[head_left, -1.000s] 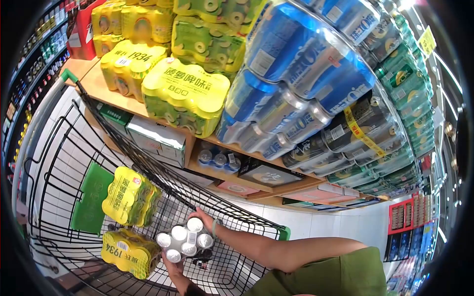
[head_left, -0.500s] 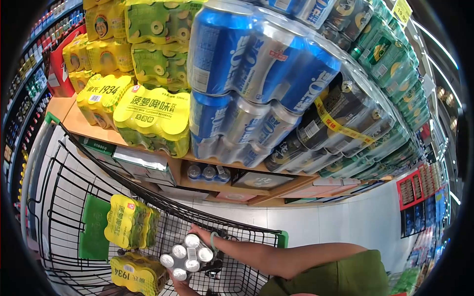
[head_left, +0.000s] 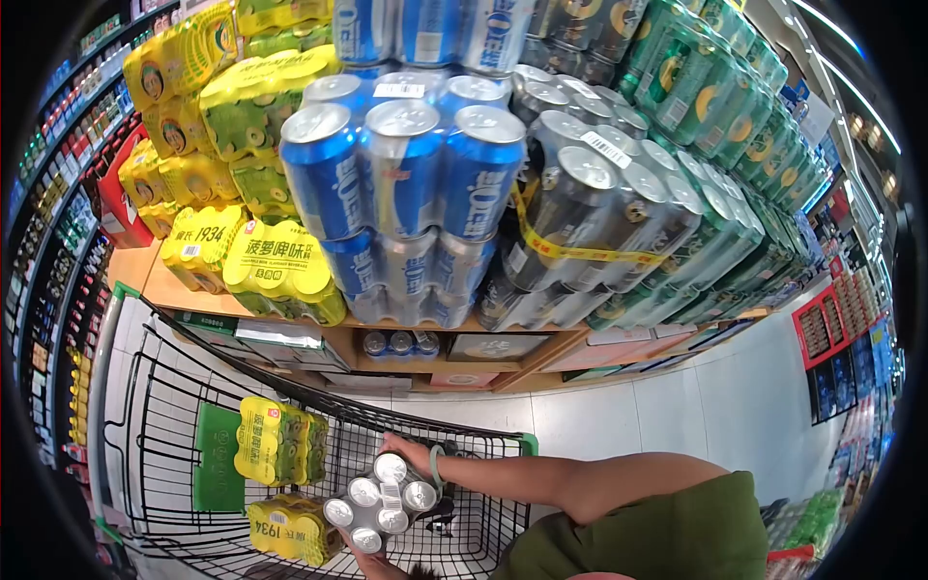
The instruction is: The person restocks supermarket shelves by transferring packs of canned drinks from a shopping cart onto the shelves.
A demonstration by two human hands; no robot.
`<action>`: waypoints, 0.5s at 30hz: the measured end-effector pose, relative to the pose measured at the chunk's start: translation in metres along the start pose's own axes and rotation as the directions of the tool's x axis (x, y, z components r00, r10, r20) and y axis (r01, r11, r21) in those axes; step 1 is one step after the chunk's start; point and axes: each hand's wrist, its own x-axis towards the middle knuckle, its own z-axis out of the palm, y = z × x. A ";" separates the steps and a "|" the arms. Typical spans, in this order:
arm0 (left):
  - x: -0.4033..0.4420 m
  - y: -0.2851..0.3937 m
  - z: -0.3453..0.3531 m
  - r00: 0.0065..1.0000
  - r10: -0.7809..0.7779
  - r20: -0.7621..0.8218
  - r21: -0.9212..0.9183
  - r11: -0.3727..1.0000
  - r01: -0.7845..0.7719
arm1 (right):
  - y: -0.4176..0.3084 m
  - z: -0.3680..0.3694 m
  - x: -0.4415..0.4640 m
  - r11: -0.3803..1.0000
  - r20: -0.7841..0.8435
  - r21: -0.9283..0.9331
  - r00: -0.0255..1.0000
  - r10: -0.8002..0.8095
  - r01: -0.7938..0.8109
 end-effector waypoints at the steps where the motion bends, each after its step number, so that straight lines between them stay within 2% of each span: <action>1: -0.005 0.006 0.015 1.000 0.005 0.013 0.006 1.000 -0.005 | -0.014 0.012 -0.010 1.000 0.002 -0.002 1.000 0.018 -0.018; 5: -0.035 0.028 0.069 0.999 0.028 0.045 0.024 0.999 -0.029 | -0.045 0.045 -0.043 0.995 0.033 -0.096 0.999 0.038 -0.034; 7: -0.050 0.039 0.097 0.997 0.047 0.060 0.031 0.998 -0.049 | -0.068 0.063 -0.064 0.944 0.016 -0.325 0.998 -0.055 0.057; 9: -0.068 0.048 0.121 0.995 0.059 0.078 0.042 0.997 -0.062 | -0.093 0.083 -0.094 0.905 0.049 -0.414 0.995 -0.088 0.101; 12: -0.092 0.062 0.156 0.989 0.077 0.126 0.063 0.994 -0.086 | -0.116 0.106 -0.131 0.934 0.072 -0.348 0.996 -0.061 0.082; 13: -0.101 0.064 0.165 0.987 0.080 0.141 0.064 0.994 -0.090 | -0.120 0.113 -0.141 0.976 0.105 -0.214 0.994 -0.016 0.039; 15: -0.122 0.065 0.178 0.983 0.082 0.165 0.063 0.994 -0.094 | -0.139 0.126 -0.170 0.991 0.118 -0.134 0.993 0.023 -0.007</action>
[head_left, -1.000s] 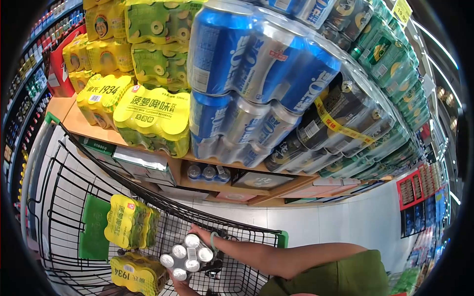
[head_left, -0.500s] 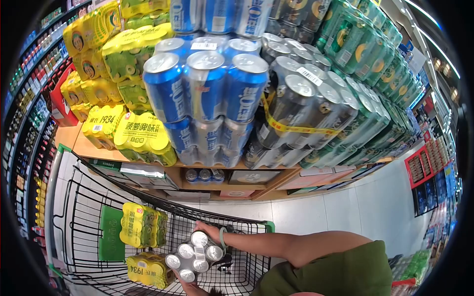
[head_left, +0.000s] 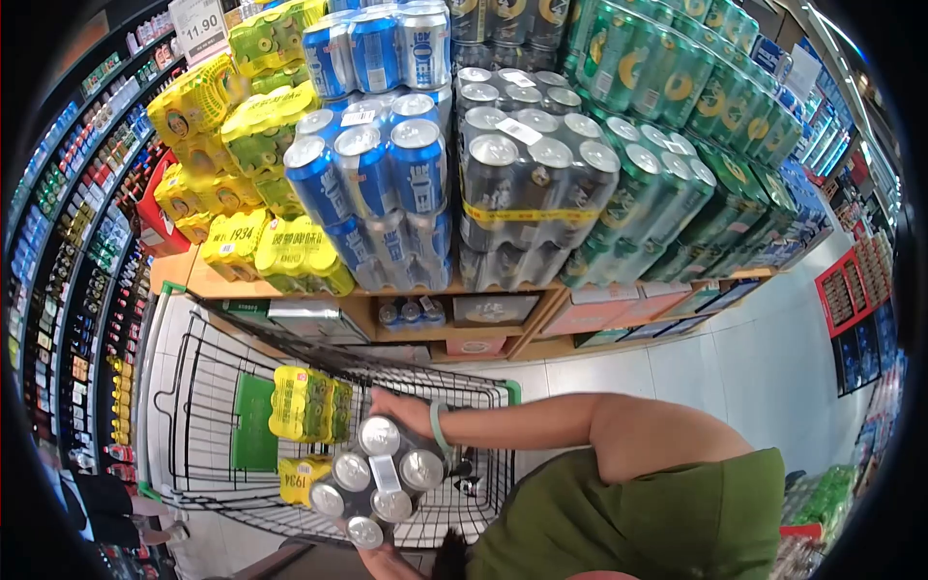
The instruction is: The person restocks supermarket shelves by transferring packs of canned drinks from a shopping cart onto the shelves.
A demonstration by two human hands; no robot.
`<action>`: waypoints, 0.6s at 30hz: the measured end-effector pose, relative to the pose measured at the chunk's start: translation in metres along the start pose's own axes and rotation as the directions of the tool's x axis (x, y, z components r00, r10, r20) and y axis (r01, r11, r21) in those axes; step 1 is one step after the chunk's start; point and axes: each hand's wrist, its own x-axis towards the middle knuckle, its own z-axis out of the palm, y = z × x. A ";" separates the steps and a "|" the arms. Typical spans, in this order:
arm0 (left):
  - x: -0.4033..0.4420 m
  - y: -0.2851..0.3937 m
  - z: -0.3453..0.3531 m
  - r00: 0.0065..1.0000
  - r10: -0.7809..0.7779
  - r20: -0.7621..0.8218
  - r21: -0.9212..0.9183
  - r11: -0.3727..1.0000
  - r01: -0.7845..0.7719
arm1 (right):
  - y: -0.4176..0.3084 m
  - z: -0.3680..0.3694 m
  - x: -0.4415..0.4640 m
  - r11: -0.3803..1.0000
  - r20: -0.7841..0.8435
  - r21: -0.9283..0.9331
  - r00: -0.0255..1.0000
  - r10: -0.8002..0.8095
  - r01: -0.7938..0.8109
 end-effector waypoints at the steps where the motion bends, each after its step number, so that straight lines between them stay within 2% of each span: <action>1: -0.010 0.001 0.007 1.000 0.000 0.008 -0.004 1.000 0.000 | -0.012 0.008 -0.016 1.000 0.000 0.008 1.000 -0.006 0.006; 2: -0.020 0.001 0.015 1.000 0.002 0.020 -0.007 1.000 -0.002 | -0.024 0.015 -0.029 1.000 -0.001 0.014 1.000 -0.016 0.016; 6: -0.069 0.003 0.044 0.999 0.015 0.049 -0.010 1.000 -0.015 | -0.057 0.029 -0.063 0.995 -0.174 -0.059 0.980 -0.093 0.084; 8: -0.086 0.005 0.063 0.997 0.036 0.070 -0.016 0.999 -0.035 | -0.077 0.028 -0.081 0.994 -0.127 0.028 0.986 -0.105 0.109; 10: -0.099 0.003 0.083 0.994 0.057 0.089 -0.033 0.998 -0.054 | -0.104 0.035 -0.108 0.964 -0.166 -0.007 0.950 -0.263 0.265; 12: -0.111 0.002 0.100 0.992 0.077 0.098 -0.046 0.996 -0.073 | -0.139 0.045 -0.145 0.953 -0.162 -0.037 0.939 -0.302 0.300; 14: -0.119 0.004 0.123 0.989 0.102 0.106 -0.053 0.994 -0.097 | -0.168 0.022 -0.147 0.941 -0.089 -0.081 0.938 -0.334 0.328; 15: -0.117 0.012 0.123 0.934 -0.017 0.358 -0.078 0.996 0.048 | -0.184 0.027 -0.163 0.938 -0.117 -0.083 0.931 -0.345 0.337; 16: -0.118 0.014 0.135 0.976 -0.067 0.205 0.057 0.997 0.057 | -0.202 0.031 -0.179 0.934 -0.145 -0.087 0.923 -0.355 0.346; 18: -0.093 0.016 0.150 0.979 0.111 0.172 0.079 0.989 -0.126 | -0.232 0.010 -0.194 0.896 0.006 -0.126 0.903 -0.430 0.427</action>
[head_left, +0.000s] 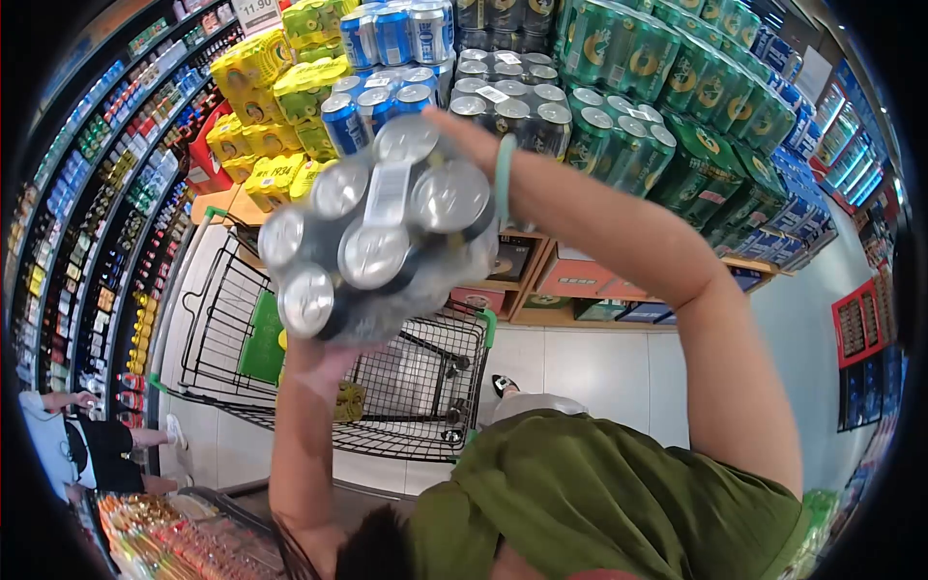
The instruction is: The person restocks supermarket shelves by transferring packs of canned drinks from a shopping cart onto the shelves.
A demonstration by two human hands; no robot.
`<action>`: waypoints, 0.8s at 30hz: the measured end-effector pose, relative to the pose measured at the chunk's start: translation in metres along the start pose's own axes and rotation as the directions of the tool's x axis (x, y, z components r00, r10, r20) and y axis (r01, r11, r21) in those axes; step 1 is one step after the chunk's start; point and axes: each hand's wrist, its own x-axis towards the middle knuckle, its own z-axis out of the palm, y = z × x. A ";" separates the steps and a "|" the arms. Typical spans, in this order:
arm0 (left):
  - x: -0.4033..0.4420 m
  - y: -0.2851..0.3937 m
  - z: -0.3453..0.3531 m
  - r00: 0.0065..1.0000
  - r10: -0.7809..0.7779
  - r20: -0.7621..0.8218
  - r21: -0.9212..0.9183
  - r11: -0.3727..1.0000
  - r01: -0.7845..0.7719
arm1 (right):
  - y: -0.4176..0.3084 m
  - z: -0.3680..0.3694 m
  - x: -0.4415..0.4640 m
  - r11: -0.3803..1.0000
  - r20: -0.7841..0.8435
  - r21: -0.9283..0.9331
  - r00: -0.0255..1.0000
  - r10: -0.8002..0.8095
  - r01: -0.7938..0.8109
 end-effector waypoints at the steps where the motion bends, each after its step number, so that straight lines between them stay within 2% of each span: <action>1: 0.007 0.007 0.009 0.989 -0.022 0.147 0.053 0.999 0.015 | -0.017 -0.013 0.004 1.000 0.031 0.008 1.000 -0.002 0.002; 2: 0.011 0.016 0.023 0.955 -0.055 0.291 0.107 0.994 0.025 | -0.033 -0.024 0.005 1.000 0.059 0.017 0.998 -0.005 0.004; 3: 0.011 0.022 0.054 0.982 -0.061 0.181 0.088 0.995 0.046 | -0.050 -0.030 -0.002 0.998 0.084 0.011 0.994 -0.064 0.064; 4: 0.021 0.028 0.078 0.994 -0.113 0.001 0.054 0.992 0.113 | -0.068 -0.023 -0.013 0.992 -0.079 -0.082 0.992 -0.103 0.096; 6: 0.042 0.028 0.103 0.996 -0.009 0.085 0.064 0.998 0.003 | -0.091 -0.073 0.015 0.975 0.004 -0.116 0.982 -0.188 0.187; 8: 0.051 0.033 0.123 0.974 -0.070 0.217 0.219 0.975 0.021 | -0.112 -0.110 0.023 0.970 0.071 -0.066 0.971 -0.227 0.232; 9: 0.054 0.029 0.148 0.991 -0.011 0.132 0.250 0.968 -0.022 | -0.125 -0.119 0.014 0.965 0.098 -0.046 0.962 -0.253 0.259; 10: 0.066 0.029 0.156 0.991 -0.005 0.134 0.251 0.967 -0.029 | -0.133 -0.127 0.017 0.948 0.075 -0.066 0.949 -0.307 0.312; 12: 0.092 0.028 0.171 0.989 -0.038 0.146 0.277 0.961 -0.004 | -0.143 -0.144 0.019 0.947 0.078 -0.058 0.947 -0.310 0.315; 14: 0.111 0.026 0.189 0.982 0.008 0.187 0.299 0.952 -0.064 | -0.151 -0.164 0.019 0.948 0.072 -0.043 0.947 -0.312 0.316; 17: 0.144 0.026 0.202 0.992 -0.058 0.112 0.406 0.914 0.008 | -0.165 -0.191 0.021 0.947 0.068 -0.029 0.946 -0.317 0.320; 20: 0.159 0.022 0.222 0.991 -0.041 0.129 0.430 0.903 -0.019 | -0.179 -0.218 0.031 0.943 0.060 -0.009 0.941 -0.332 0.333; 22: 0.179 0.018 0.222 0.982 -0.050 0.180 0.382 0.924 -0.023 | -0.184 -0.242 0.046 0.939 0.072 0.006 0.937 -0.343 0.343; 24: 0.186 0.016 0.228 0.977 -0.068 0.201 0.333 0.943 -0.003 | -0.185 -0.253 0.050 0.945 -0.056 -0.031 0.944 -0.326 0.325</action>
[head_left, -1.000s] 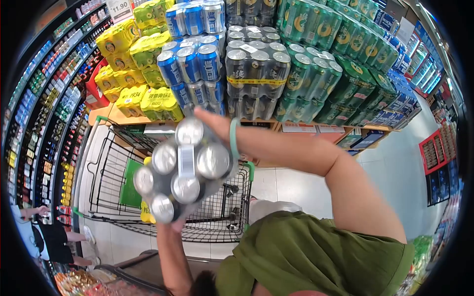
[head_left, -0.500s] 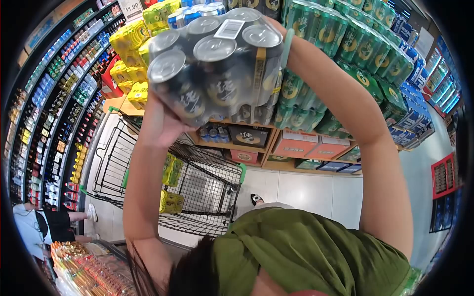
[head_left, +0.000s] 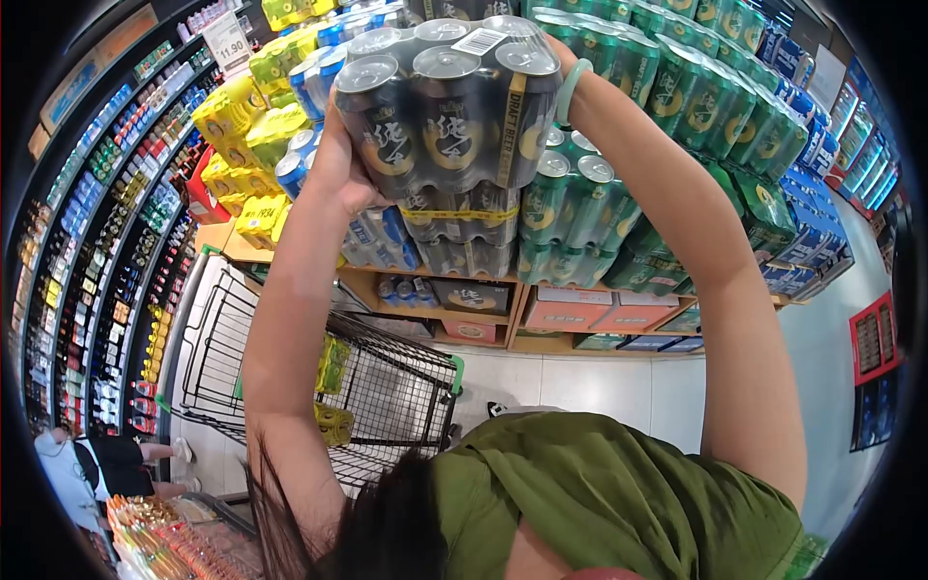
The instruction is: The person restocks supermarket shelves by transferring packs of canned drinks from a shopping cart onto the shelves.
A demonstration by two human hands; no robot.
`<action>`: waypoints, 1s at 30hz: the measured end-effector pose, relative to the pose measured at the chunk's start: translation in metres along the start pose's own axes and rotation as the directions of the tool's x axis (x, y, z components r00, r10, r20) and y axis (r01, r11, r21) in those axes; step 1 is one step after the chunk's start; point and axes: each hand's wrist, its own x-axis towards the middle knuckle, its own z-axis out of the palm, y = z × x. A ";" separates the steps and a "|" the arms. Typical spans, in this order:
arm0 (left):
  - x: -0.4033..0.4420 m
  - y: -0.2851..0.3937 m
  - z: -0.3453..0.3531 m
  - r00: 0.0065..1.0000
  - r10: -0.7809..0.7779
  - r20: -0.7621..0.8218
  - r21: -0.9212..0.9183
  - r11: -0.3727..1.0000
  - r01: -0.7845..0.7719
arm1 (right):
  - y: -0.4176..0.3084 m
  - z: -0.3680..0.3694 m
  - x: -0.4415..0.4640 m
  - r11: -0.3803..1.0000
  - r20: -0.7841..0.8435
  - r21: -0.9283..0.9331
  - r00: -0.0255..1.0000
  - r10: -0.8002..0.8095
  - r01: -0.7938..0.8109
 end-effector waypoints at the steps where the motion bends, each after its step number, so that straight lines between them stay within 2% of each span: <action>1: 0.003 0.000 0.002 1.000 -0.008 0.003 0.000 1.000 0.008 | 0.000 -0.006 0.002 1.000 -0.015 0.001 0.999 0.029 -0.029; 2: 0.006 0.002 0.003 0.999 -0.016 -0.028 0.020 1.000 0.016 | 0.002 -0.010 0.006 1.000 -0.021 0.003 0.999 0.030 -0.030; 4: 0.016 0.003 0.002 0.998 -0.027 -0.058 0.036 0.999 0.029 | 0.007 -0.017 0.016 0.998 -0.140 -0.049 0.990 0.037 -0.044; 6: 0.025 0.002 -0.002 1.000 0.028 -0.003 0.014 1.000 -0.028 | 0.007 -0.020 0.021 0.994 -0.087 -0.084 0.994 0.067 -0.074; 8: 0.029 0.003 -0.004 1.000 0.017 -0.018 0.018 1.000 -0.017 | 0.008 -0.021 0.021 0.989 -0.153 -0.129 0.987 0.053 -0.073; 9: 0.031 0.004 -0.005 0.999 0.007 -0.034 0.023 1.000 -0.006 | 0.006 -0.019 0.017 0.989 -0.154 -0.131 0.987 0.050 -0.071; 11: 0.038 0.004 -0.011 1.000 -0.005 -0.020 0.006 1.000 0.006 | 0.006 -0.013 0.009 0.999 -0.120 0.051 0.993 0.022 -0.016; 15: 0.046 0.005 -0.019 0.999 -0.044 0.001 0.030 0.999 0.044 | 0.007 -0.014 0.009 0.997 -0.037 -0.001 0.997 0.071 -0.071; 22: 0.061 0.004 -0.030 0.996 -0.083 0.032 0.003 0.997 0.082 | 0.008 -0.013 0.014 0.990 -0.179 -0.026 0.975 0.130 -0.137; 23: 0.059 0.004 -0.028 0.995 -0.096 -0.001 0.002 0.995 0.096 | 0.008 -0.012 0.014 0.989 -0.197 -0.031 0.971 0.137 -0.146; 24: 0.057 0.004 -0.025 0.994 -0.108 -0.035 0.000 0.994 0.108 | 0.004 -0.001 0.006 0.989 -0.195 -0.033 0.972 0.134 -0.143; 26: 0.059 0.004 -0.026 0.995 -0.097 -0.016 0.003 0.995 0.097 | -0.006 0.035 -0.025 0.969 -0.312 -0.116 0.934 0.173 -0.218; 28: 0.059 0.005 -0.024 0.996 -0.088 -0.003 0.001 0.996 0.088 | -0.005 0.037 -0.027 0.966 -0.320 -0.122 0.931 0.179 -0.227; 30: 0.058 0.005 -0.019 0.992 -0.113 -0.054 0.009 0.993 0.114 | -0.005 0.039 -0.027 0.975 -0.411 -0.039 0.893 0.184 -0.218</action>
